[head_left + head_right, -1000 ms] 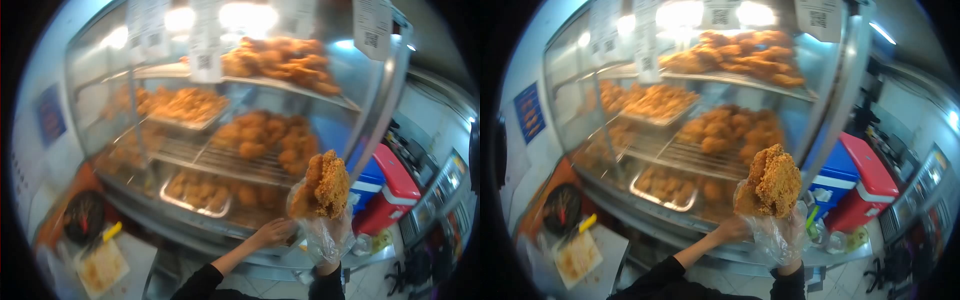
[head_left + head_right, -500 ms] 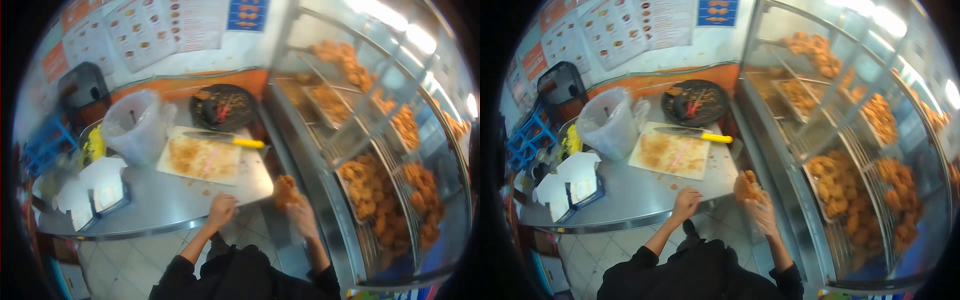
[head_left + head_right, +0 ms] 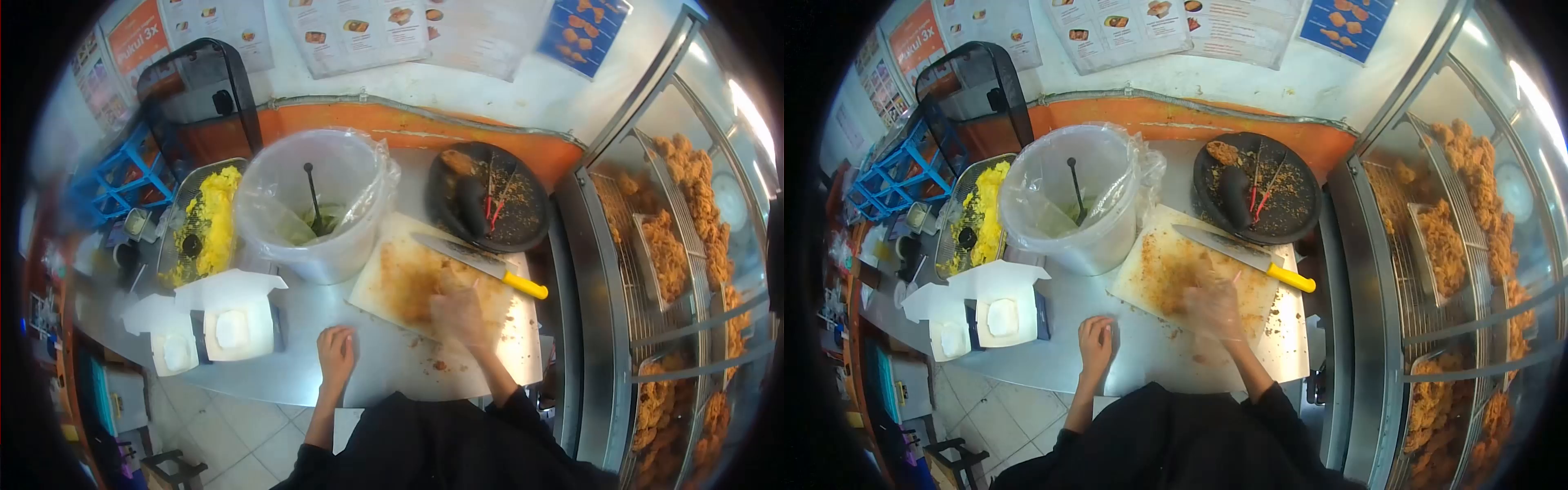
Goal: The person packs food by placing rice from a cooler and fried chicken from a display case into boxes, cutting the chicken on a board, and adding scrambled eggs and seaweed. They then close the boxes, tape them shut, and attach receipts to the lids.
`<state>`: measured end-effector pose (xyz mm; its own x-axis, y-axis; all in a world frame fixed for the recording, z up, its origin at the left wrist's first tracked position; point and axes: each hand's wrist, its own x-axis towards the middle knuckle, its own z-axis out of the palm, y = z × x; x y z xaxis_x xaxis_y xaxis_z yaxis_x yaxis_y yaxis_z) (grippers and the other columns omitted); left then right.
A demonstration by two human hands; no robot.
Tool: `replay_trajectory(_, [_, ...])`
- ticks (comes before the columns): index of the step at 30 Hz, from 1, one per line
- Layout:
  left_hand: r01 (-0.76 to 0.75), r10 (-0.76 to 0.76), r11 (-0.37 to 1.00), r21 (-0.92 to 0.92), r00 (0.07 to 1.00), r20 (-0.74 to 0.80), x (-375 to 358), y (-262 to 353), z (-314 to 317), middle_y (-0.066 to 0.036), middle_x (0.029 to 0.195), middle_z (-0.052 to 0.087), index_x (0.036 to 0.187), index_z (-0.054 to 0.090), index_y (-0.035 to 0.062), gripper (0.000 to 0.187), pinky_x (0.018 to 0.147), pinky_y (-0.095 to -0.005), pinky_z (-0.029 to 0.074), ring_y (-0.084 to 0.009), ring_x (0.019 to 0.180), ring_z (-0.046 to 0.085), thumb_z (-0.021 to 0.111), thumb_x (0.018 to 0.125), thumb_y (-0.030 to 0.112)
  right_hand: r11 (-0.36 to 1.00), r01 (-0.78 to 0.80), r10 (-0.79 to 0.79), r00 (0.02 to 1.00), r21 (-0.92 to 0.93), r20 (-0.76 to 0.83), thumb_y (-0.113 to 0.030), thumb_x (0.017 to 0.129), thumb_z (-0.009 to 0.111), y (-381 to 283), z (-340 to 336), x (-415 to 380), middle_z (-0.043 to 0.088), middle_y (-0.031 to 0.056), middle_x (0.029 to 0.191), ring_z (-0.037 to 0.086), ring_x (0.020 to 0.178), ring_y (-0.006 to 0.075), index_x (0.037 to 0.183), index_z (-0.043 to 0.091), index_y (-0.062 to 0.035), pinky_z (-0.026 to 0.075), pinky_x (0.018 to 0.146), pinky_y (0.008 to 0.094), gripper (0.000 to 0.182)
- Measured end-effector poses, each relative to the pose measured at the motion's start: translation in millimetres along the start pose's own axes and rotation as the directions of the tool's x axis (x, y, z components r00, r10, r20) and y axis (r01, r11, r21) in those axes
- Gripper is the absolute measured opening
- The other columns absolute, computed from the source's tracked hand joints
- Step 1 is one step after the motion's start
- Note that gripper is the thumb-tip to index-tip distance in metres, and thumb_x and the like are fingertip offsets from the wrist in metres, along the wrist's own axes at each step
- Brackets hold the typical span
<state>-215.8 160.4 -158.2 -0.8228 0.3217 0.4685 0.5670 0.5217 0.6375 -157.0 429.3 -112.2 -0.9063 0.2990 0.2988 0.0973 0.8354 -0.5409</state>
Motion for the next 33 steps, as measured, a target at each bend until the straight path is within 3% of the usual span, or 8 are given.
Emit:
replay_trajectory(3, [-0.021,0.021,0.999,-0.040,1.000,-0.011,2.4,1.6,4.8,-0.008,0.087,0.053,0.085,0.058,0.0072,0.013,0.078,-0.0374,0.036,-0.0259,0.086,0.049,0.054,0.073,0.004,0.672,-0.472,0.461,0.870,0.571,0.176,-0.029,0.080,0.054,13.2,-32.1,-0.6,0.056,0.0080,0.107,0.050,0.100,0.0186,0.108,0.056,-0.0044,0.032,0.093,0.0297,0.037])
replay_trajectory(5, [-0.085,0.090,0.990,-0.116,0.995,0.032,4.0,16.1,15.3,-0.008,0.087,0.055,0.086,0.058,0.0075,0.016,0.073,-0.0368,0.040,-0.0257,0.080,0.052,0.058,0.071,0.005,0.596,-0.657,0.710,0.699,0.462,0.079,-0.029,0.083,0.051,43.0,-47.1,18.2,0.051,0.0077,0.115,0.044,0.109,0.0157,0.115,0.050,-0.0029,0.030,0.094,0.0268,0.041])
replay_trajectory(12, [-0.436,0.537,0.836,-0.332,0.774,0.335,30.5,128.2,97.6,-0.012,0.090,0.054,0.090,0.056,0.0013,0.022,0.067,-0.0317,0.046,-0.0246,0.078,0.054,0.057,0.069,0.008,0.824,-0.333,0.462,0.863,0.458,-0.204,-0.030,0.086,0.047,40.9,-99.0,78.0,0.048,0.0103,0.119,0.042,0.112,0.0190,0.118,0.048,-0.0030,0.029,0.095,0.0276,0.042])
replay_trajectory(18, [-0.328,0.109,0.905,0.273,0.796,0.595,30.9,149.0,189.0,-0.016,0.092,0.050,0.093,0.055,0.0009,0.022,0.063,-0.0344,0.049,-0.0280,0.084,0.053,0.048,0.073,0.006,0.854,-0.378,0.501,0.783,0.357,-0.368,-0.035,0.087,0.045,21.5,-115.8,4.5,0.047,0.0109,0.121,0.041,0.114,0.0197,0.118,0.048,-0.0042,0.027,0.098,0.0287,0.044])
replay_trajectory(24, [-0.216,0.188,0.976,0.003,0.858,0.478,42.6,153.9,165.4,-0.013,0.086,0.051,0.100,0.049,0.0024,0.028,0.064,-0.0346,0.048,-0.0270,0.081,0.053,0.049,0.072,0.006,0.574,-0.130,0.571,0.772,0.809,-0.281,-0.031,0.087,0.045,89.4,-134.4,-100.8,0.042,0.0117,0.125,0.042,0.112,0.0226,0.118,0.047,-0.0017,0.030,0.096,0.0309,0.043])
replay_trajectory(29, [-0.174,0.199,0.980,-0.101,0.910,0.364,20.9,167.6,135.4,-0.014,0.091,0.053,0.109,0.045,0.0063,0.035,0.068,-0.0363,0.045,-0.0279,0.082,0.053,0.050,0.074,0.007,0.748,-0.334,0.592,0.726,0.574,-0.350,-0.032,0.087,0.043,73.1,-145.5,-152.7,0.042,0.0084,0.122,0.046,0.104,0.0213,0.129,0.033,-0.0110,0.038,0.082,0.0260,0.048])
replay_trajectory(31, [-0.133,0.171,0.980,-0.149,0.943,0.284,0.0,161.8,98.0,-0.013,0.093,0.053,0.110,0.045,0.0075,0.035,0.069,-0.0361,0.045,-0.0280,0.083,0.053,0.050,0.076,0.007,0.226,-0.145,0.768,0.635,0.963,-0.084,-0.045,0.085,0.039,41.8,-145.6,-154.9,0.033,0.0080,0.130,0.034,0.116,0.0238,0.130,0.031,-0.0208,0.030,0.091,0.0364,0.051])
replay_trajectory(33, [0.127,0.022,0.902,-0.413,0.942,0.336,-20.2,172.4,32.3,-0.011,0.095,0.054,0.110,0.047,0.0086,0.031,0.070,-0.0350,0.044,-0.0268,0.082,0.053,0.049,0.079,0.007,-0.057,-0.046,0.644,0.762,0.997,0.072,-0.049,0.086,0.032,37.9,-146.7,-168.8,0.021,0.0139,0.136,0.020,0.125,0.0298,0.133,0.023,-0.0194,0.016,0.099,0.0485,0.056])
